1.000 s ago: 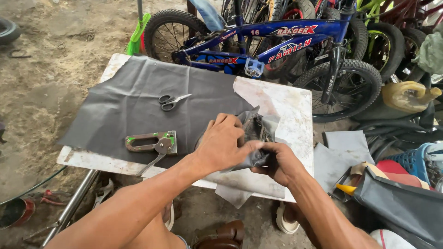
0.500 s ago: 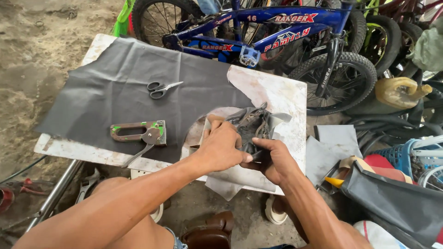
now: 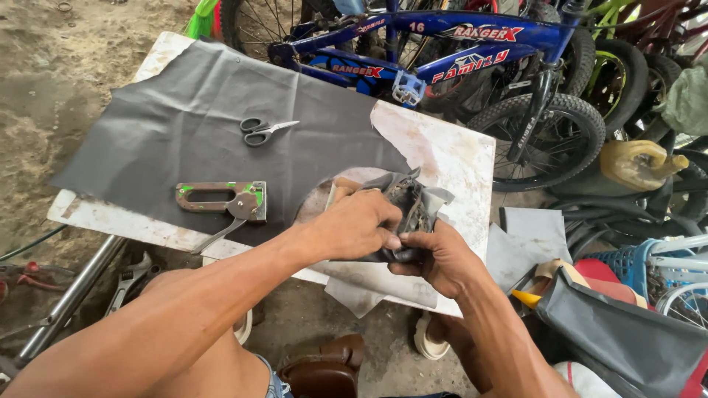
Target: The person staples a piece of black material onto a bicycle seat using a manual staple gun. They repeatedly position the material and fire the stapler to secure the cover to the seat frame.
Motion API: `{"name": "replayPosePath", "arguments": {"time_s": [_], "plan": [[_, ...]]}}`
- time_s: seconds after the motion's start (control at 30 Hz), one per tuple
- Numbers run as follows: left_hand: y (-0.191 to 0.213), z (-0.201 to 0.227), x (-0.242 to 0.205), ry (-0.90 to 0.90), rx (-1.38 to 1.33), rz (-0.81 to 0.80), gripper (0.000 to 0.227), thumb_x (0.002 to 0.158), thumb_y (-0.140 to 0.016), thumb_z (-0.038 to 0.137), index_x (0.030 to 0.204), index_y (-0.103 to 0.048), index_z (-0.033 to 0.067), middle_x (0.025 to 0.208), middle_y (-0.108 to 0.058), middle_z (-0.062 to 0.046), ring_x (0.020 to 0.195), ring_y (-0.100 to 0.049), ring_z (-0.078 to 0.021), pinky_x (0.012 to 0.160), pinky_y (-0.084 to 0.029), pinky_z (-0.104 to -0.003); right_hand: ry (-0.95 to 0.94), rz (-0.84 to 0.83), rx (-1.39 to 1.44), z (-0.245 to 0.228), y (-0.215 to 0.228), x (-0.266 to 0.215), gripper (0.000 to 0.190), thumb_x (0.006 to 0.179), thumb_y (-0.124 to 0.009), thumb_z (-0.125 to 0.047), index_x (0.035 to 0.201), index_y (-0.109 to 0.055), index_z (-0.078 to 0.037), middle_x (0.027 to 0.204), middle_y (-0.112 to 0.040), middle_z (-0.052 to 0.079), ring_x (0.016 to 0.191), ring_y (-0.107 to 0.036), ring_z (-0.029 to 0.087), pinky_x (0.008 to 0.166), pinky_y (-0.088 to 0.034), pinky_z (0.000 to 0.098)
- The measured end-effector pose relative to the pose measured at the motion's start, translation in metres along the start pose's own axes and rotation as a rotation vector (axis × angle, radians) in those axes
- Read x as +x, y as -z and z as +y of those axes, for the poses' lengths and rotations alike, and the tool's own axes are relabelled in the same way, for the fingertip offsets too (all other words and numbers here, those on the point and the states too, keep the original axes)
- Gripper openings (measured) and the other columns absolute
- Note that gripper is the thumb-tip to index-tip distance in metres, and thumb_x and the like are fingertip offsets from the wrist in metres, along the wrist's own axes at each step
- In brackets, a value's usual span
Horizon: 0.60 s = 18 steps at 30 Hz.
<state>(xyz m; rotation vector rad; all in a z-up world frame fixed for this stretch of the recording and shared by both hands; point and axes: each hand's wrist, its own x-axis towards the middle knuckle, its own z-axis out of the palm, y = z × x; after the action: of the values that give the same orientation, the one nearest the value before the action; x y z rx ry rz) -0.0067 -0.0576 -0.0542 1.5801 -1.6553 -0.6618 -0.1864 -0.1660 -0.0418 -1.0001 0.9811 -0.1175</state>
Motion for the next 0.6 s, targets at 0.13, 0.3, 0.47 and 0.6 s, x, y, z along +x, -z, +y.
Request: {"name": "replayPosePath", "arguments": {"time_s": [0.13,0.3,0.47,0.6], "plan": [[0.003,0.004,-0.003,-0.098,0.07,0.031,0.022,0.082,-0.075,0.033,0.081,-0.07,0.012,0.096,-0.069,-0.009,0.101,-0.064,-0.0333,0.081,-0.038,-0.051,-0.016,0.001,-0.012,0.0,-0.001,-0.003,0.033,0.086,-0.062,-0.004,0.119,-0.061,-0.006,0.099,-0.072,0.01,0.082,-0.074,0.022,0.064,-0.064,0.0401],[0.011,0.014,-0.007,-0.012,0.105,-0.015,0.021,0.085,-0.073,0.031,0.081,-0.068,0.0109,0.074,-0.069,-0.017,0.079,-0.066,-0.0419,0.069,-0.046,-0.053,-0.013,-0.007,-0.019,0.006,-0.001,-0.009,0.034,0.088,-0.064,-0.004,0.122,-0.058,-0.006,0.104,-0.07,0.01,0.083,-0.069,0.022,0.065,-0.065,0.0418],[0.009,0.016,-0.007,-0.024,0.117,0.02,0.018,0.083,-0.073,0.026,0.078,-0.068,0.0091,0.072,-0.069,-0.018,0.076,-0.066,-0.0423,0.069,-0.047,-0.053,-0.02,-0.037,0.04,0.006,0.0,-0.014,0.037,0.088,-0.064,-0.006,0.124,-0.056,-0.007,0.108,-0.069,0.011,0.086,-0.071,0.023,0.066,-0.065,0.0416],[0.008,0.021,-0.005,0.009,0.116,0.045,0.015,0.082,-0.072,0.024,0.078,-0.07,0.0097,0.07,-0.069,-0.016,0.074,-0.067,-0.0393,0.071,-0.046,-0.052,-0.012,-0.036,0.075,0.006,0.0,-0.018,0.041,0.09,-0.065,-0.008,0.129,-0.052,-0.007,0.112,-0.067,0.013,0.09,-0.071,0.023,0.068,-0.065,0.0415]]}}
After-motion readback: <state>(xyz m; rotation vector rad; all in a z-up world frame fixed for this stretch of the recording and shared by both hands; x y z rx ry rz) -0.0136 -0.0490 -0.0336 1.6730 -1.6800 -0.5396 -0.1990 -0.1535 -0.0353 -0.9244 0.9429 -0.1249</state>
